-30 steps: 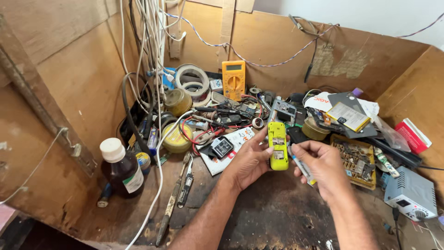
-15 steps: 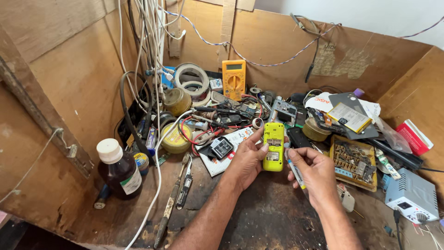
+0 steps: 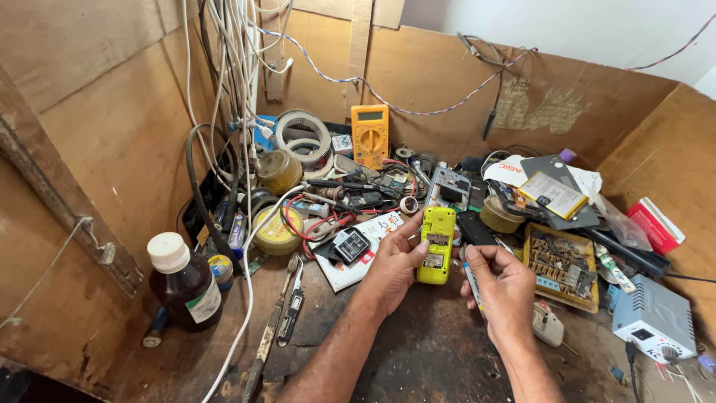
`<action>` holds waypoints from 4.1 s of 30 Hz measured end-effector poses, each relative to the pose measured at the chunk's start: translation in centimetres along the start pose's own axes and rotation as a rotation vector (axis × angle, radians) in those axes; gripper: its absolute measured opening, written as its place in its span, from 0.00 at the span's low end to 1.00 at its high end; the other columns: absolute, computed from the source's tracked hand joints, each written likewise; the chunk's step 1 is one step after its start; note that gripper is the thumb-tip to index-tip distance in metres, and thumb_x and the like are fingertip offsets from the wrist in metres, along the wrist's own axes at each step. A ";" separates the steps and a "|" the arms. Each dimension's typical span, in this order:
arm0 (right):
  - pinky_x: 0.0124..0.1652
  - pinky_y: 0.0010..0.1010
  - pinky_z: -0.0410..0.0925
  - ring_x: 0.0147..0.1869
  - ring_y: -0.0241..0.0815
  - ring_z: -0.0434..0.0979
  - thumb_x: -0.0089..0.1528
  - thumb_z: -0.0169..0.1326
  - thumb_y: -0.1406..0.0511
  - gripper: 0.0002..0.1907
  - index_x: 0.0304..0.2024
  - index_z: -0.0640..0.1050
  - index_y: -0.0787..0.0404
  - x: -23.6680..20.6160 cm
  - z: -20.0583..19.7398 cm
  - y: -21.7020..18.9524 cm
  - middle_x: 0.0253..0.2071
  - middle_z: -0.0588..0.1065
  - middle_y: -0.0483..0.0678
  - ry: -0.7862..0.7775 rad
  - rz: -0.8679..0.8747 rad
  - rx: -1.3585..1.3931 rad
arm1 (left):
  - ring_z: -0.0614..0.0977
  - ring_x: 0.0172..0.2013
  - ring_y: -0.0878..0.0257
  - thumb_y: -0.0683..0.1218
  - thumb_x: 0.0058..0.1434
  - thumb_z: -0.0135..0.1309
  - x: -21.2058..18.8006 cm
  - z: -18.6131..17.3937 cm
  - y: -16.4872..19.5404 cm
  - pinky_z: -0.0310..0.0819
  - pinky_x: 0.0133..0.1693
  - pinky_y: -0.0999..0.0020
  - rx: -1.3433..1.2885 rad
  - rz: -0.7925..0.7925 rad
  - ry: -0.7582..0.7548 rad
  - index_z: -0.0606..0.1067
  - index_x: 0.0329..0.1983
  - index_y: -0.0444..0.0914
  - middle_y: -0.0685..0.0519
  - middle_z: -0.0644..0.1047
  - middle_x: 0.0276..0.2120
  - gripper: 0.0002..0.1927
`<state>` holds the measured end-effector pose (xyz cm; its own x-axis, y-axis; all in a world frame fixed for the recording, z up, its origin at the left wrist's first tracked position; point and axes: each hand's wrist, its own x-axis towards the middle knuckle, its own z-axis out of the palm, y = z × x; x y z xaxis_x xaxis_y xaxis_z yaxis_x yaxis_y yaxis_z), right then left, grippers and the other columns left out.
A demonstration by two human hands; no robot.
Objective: The person holds a small feature phone with a yellow-green casing at a cluttered repair workbench and pries open its back cover and battery compartment by hand, working around the edges of the device and lifting out internal parts while turning the phone over to access different sides.
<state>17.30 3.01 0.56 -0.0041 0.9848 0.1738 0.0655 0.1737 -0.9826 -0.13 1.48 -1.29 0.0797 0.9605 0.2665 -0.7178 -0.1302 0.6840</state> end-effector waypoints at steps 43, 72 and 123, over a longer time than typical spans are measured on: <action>0.35 0.23 0.66 0.35 0.29 0.72 0.59 0.66 0.61 0.17 0.48 0.83 0.61 -2.5 1.5 -1.3 0.36 0.79 0.43 -0.130 -0.570 -0.511 | 0.82 0.43 0.60 0.48 0.64 0.59 0.4 -0.7 -0.3 0.79 0.38 0.63 0.060 -0.054 0.228 0.53 0.80 0.50 0.48 0.78 0.49 0.44; 0.17 0.23 0.49 0.18 0.24 0.57 0.61 0.61 0.60 0.17 0.49 0.83 0.60 -1.2 0.2 -0.8 0.22 0.71 0.35 -0.207 -0.008 -0.186 | 0.81 0.46 0.61 0.41 0.52 0.66 0.0 -0.2 0.0 0.82 0.36 0.66 0.283 -0.006 0.212 0.47 0.81 0.43 0.49 0.73 0.51 0.57; 0.19 0.27 0.65 0.17 0.30 0.72 0.59 0.62 0.65 0.08 0.35 0.86 0.64 4.3 3.0 -7.7 0.18 0.78 0.47 -0.309 -0.230 -0.780 | 0.83 0.43 0.65 0.44 0.48 0.69 1.1 -0.3 -1.6 0.82 0.38 0.68 0.560 0.151 0.246 0.56 0.77 0.33 0.48 0.82 0.46 0.54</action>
<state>13.80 5.92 8.66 -0.3646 0.9035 0.2254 0.6947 0.4251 -0.5802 0.88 2.82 -2.26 -0.2036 0.9411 0.2700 -0.2322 -0.3143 0.9205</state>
